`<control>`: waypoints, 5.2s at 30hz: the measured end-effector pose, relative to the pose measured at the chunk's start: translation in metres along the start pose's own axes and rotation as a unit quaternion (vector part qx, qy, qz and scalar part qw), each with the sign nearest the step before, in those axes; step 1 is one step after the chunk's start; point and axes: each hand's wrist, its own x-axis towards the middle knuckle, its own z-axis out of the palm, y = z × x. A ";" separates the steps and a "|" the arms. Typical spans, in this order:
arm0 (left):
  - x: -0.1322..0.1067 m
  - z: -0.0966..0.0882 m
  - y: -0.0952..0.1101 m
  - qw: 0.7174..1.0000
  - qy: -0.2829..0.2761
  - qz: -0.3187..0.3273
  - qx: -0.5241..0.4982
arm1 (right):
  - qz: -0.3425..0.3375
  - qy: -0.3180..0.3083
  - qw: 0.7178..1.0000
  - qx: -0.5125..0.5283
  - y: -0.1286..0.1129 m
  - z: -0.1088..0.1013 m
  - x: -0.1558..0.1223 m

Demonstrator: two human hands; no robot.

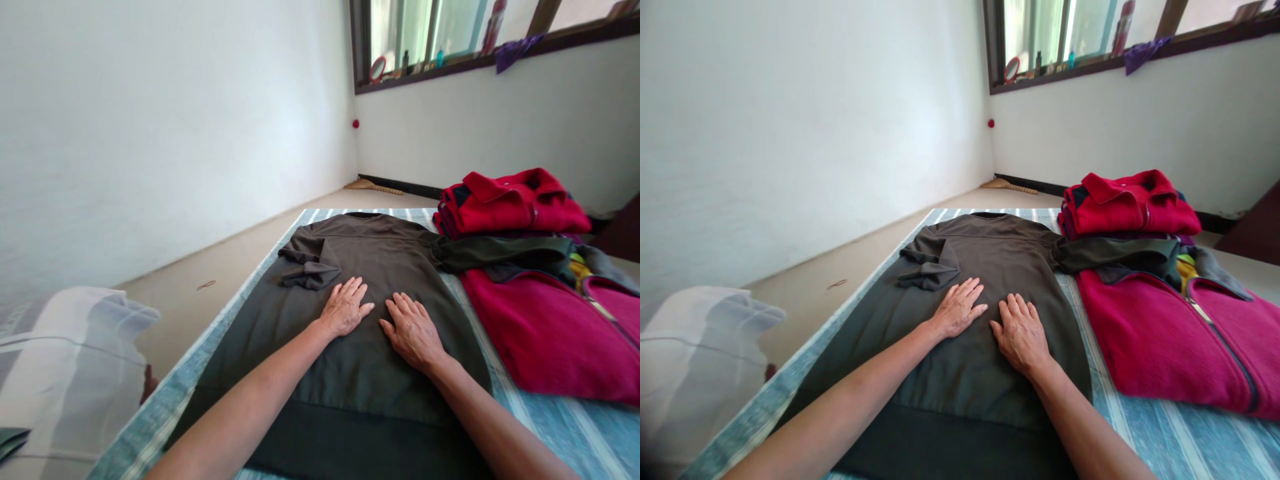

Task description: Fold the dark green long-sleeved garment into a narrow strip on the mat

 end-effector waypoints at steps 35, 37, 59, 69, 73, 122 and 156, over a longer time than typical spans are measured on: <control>-0.003 -0.001 -0.001 1.000 0.018 -0.008 -0.002 | -0.001 -0.003 1.000 0.007 -0.003 0.000 0.002; -0.004 -0.002 0.000 1.000 0.012 -0.011 -0.003 | -0.001 -0.003 1.000 0.003 -0.003 0.000 0.002; 0.073 -0.001 0.044 0.997 0.038 -0.063 -0.033 | 0.023 -0.003 0.996 0.088 0.029 -0.026 0.014; 0.073 0.016 0.039 0.995 0.055 -0.068 -0.048 | 0.069 -0.101 0.969 -0.217 0.105 -0.077 0.095; 0.072 0.015 0.039 0.995 0.066 -0.065 -0.046 | 0.031 -0.155 0.957 -0.242 0.117 -0.067 0.109; 0.047 -0.010 0.047 0.997 0.036 -0.023 -0.061 | 0.075 -0.130 0.971 -0.188 0.069 -0.049 0.054; -0.076 0.000 0.074 0.992 -0.020 0.064 -0.106 | 0.032 0.057 0.995 -0.075 0.048 -0.004 -0.035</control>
